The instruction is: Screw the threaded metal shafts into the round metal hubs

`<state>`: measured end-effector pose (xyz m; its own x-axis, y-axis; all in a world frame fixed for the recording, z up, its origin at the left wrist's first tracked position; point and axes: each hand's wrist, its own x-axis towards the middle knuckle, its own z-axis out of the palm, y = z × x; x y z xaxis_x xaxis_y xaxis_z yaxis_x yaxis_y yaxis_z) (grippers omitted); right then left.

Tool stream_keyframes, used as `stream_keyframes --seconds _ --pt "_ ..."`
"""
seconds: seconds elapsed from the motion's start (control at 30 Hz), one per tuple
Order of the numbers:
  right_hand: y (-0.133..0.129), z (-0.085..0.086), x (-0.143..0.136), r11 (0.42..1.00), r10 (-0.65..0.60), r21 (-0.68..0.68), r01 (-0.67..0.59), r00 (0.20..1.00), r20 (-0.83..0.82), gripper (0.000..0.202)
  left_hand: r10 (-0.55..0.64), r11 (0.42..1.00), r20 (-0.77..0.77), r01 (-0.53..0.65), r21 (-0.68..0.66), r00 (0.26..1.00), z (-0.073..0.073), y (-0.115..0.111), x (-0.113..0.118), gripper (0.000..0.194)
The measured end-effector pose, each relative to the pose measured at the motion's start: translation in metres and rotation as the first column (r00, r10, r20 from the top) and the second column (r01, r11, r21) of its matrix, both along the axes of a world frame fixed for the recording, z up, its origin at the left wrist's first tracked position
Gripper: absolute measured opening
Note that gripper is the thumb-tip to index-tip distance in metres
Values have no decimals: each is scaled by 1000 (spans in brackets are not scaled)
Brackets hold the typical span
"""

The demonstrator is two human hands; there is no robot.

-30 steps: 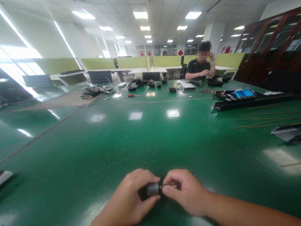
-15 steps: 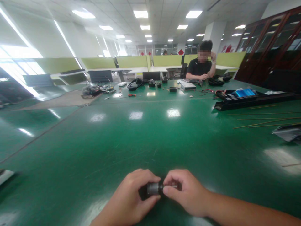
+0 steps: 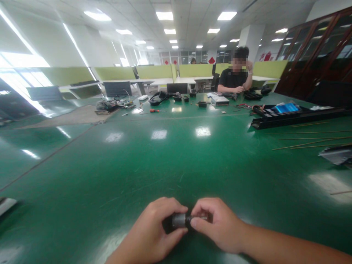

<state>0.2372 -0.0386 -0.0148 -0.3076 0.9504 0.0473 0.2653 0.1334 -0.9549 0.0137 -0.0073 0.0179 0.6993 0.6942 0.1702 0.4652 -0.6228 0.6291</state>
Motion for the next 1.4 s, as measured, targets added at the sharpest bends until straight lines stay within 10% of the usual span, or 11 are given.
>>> stream_keyframes --seconds 1.4 --pt "-1 -5 2 999 13 -30 -14 999 -34 13 -19 1000 -9 19 15 1000 2 1 -1 22"
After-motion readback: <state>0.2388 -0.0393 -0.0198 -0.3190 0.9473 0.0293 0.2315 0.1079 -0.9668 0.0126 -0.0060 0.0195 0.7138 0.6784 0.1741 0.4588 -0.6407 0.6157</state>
